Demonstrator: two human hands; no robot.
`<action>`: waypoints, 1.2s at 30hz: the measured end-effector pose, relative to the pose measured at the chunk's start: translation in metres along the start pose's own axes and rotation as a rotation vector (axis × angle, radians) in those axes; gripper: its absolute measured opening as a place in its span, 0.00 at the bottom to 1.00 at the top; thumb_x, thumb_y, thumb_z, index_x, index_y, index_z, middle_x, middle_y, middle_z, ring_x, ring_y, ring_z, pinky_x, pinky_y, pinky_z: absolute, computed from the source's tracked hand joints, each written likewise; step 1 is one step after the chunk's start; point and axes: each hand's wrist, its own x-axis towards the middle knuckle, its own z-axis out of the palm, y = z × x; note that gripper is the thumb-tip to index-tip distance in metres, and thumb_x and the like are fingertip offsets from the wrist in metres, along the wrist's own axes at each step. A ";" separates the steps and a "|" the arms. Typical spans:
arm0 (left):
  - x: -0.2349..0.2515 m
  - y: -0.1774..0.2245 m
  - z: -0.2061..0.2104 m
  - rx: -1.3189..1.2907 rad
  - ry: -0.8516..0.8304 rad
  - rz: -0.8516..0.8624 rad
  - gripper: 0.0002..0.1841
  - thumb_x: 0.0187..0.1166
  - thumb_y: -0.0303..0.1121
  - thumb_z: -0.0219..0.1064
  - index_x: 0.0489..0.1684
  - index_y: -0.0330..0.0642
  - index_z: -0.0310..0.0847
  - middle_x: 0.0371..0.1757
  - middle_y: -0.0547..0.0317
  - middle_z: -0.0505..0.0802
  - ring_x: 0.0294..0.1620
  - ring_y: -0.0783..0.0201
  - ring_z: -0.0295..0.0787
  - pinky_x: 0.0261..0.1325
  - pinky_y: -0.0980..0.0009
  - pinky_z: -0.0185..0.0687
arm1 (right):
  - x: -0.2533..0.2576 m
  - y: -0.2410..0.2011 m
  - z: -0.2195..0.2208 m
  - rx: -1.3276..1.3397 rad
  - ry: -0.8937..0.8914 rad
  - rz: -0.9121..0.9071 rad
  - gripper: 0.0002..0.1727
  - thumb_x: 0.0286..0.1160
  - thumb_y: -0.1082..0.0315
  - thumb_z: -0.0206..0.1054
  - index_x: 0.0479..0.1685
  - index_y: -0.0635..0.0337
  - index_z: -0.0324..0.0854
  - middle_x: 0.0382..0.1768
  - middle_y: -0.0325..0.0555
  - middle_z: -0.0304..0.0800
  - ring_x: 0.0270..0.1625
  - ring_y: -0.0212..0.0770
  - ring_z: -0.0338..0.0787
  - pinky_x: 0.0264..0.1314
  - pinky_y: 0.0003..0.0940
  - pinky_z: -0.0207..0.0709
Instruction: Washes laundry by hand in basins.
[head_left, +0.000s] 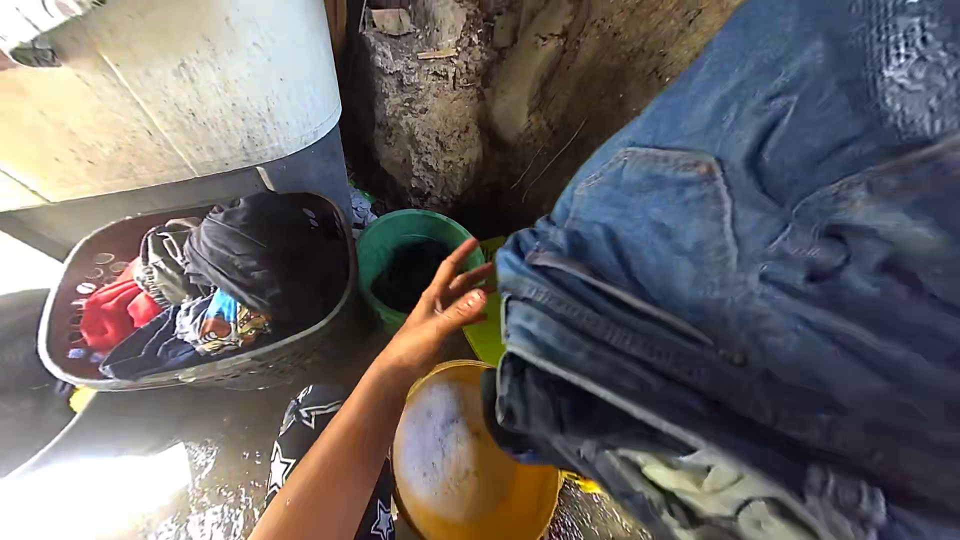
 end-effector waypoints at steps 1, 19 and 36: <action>-0.001 0.002 -0.002 -0.074 0.004 0.040 0.53 0.71 0.66 0.70 0.96 0.62 0.42 0.84 0.64 0.77 0.73 0.65 0.82 0.67 0.63 0.84 | -0.017 0.003 -0.002 0.034 0.013 0.070 0.15 0.85 0.77 0.46 0.39 0.62 0.80 0.36 0.27 0.92 0.46 0.19 0.91 0.55 0.22 0.85; -0.048 -0.070 0.024 1.435 -0.676 -0.721 0.40 0.72 0.29 0.73 0.90 0.52 0.63 0.72 0.31 0.83 0.73 0.31 0.80 0.66 0.29 0.74 | -0.233 0.035 0.064 -0.332 -0.885 0.359 0.51 0.49 0.61 0.84 0.80 0.72 0.68 0.87 0.79 0.54 0.87 0.73 0.63 0.82 0.60 0.70; -0.081 -0.233 0.010 1.555 -0.556 -1.132 0.57 0.63 0.39 0.82 0.95 0.38 0.46 0.81 0.28 0.75 0.74 0.29 0.79 0.69 0.34 0.78 | -0.247 0.127 0.167 -0.807 -1.686 0.909 0.27 0.83 0.69 0.61 0.81 0.69 0.70 0.79 0.71 0.72 0.80 0.70 0.75 0.77 0.67 0.71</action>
